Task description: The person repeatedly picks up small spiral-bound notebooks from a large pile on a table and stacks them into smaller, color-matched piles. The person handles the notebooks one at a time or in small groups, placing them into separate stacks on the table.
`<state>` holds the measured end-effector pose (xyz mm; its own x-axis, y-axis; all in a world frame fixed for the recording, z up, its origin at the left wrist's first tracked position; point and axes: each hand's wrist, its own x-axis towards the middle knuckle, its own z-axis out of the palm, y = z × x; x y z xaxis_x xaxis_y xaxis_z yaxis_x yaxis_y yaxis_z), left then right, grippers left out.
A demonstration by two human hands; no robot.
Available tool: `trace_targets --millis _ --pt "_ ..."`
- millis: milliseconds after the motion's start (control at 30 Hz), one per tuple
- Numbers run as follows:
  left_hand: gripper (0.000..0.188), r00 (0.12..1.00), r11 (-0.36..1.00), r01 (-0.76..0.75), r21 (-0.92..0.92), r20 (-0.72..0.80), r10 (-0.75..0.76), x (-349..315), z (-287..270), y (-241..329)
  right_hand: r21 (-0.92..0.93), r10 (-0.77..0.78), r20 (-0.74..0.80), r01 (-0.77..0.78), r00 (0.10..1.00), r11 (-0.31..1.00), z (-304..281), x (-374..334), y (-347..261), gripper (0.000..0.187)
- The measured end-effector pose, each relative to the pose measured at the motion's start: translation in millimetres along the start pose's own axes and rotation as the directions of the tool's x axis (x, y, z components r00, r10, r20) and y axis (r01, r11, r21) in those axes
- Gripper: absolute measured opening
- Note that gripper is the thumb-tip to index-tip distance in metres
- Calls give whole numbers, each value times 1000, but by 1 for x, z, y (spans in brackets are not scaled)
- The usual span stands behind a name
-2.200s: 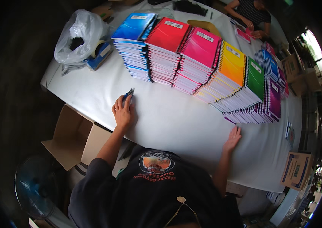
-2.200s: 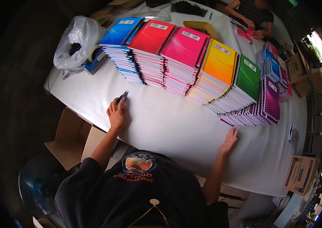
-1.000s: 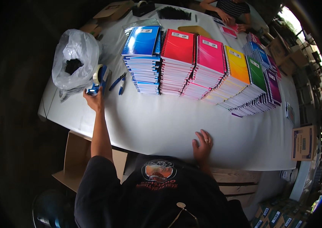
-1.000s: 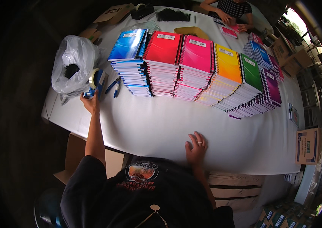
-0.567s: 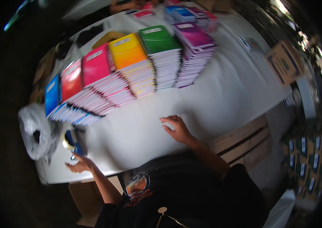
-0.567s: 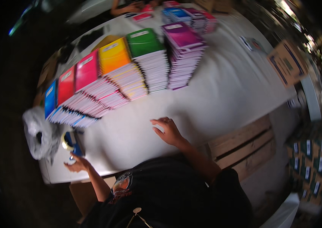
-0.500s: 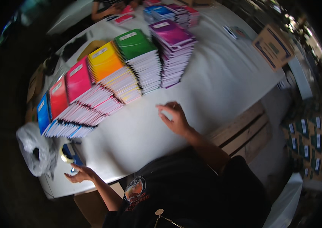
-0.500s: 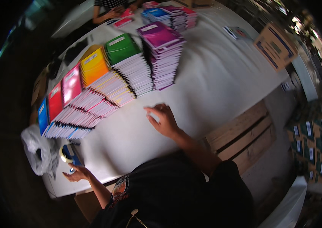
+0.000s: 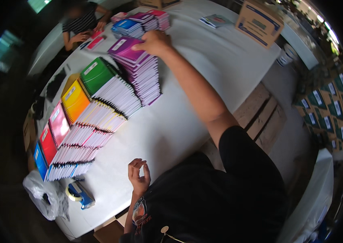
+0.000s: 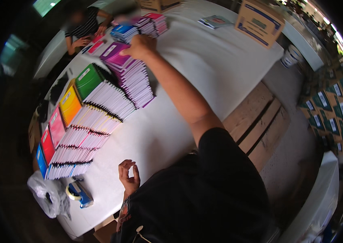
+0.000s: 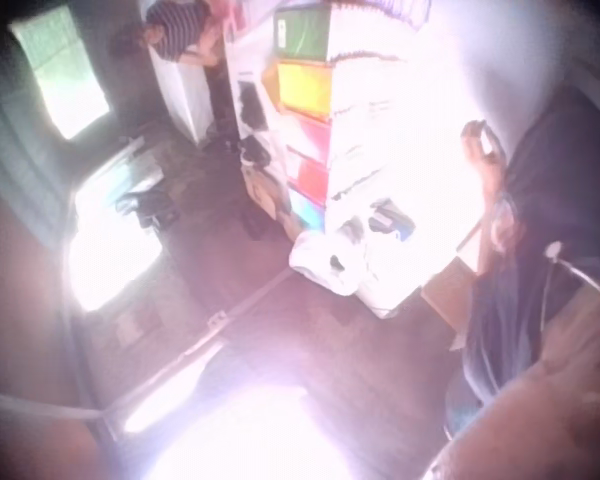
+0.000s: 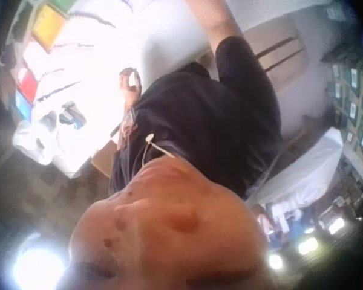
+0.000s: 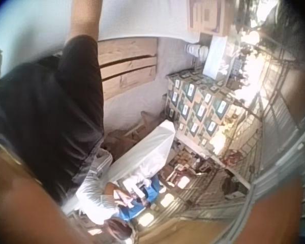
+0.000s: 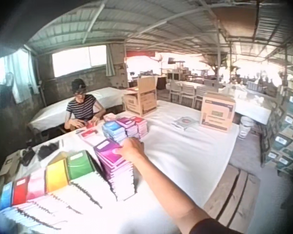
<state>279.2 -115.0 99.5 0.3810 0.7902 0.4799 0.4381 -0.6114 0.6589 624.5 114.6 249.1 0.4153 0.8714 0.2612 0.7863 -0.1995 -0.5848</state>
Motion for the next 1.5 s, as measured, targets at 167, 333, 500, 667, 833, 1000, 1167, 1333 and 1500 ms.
trace_targets --millis 167,333,500,667,833,1000,1167,1333,1500 --pt "17 997 997 66 -45 -25 -67 -12 -6 -12 72 -171 112 163 979 984 5 25 5 59" --pt "17 999 999 -25 -28 -35 24 4 -13 -15 20 -162 374 167 913 986 -1 28 -19 61" --pt "20 965 967 -257 -1 -63 256 56 -31 -2 654 -120 161 -15 980 756 -28 -9 -45 38" --pt "20 927 940 -326 101 -159 339 126 -56 6 860 -195 75 35 978 509 -38 -75 -20 31" --pt "39 895 801 -342 492 -89 437 225 -44 25 987 -19 108 -105 994 118 -15 -125 0 33" --pt "36 946 520 -298 801 175 273 263 -33 18 804 -91 574 -581 814 -128 13 -208 34 45" --pt "24 895 755 -294 586 -108 433 248 -48 6 601 -211 726 -753 654 -268 52 -265 48 46" --pt "37 784 807 -445 388 -267 560 215 -55 36 579 -148 738 -730 659 -363 74 -286 35 47" --pt "5 888 779 -436 -451 -78 453 135 -42 35 418 -335 670 -709 662 -568 86 -289 38 59"
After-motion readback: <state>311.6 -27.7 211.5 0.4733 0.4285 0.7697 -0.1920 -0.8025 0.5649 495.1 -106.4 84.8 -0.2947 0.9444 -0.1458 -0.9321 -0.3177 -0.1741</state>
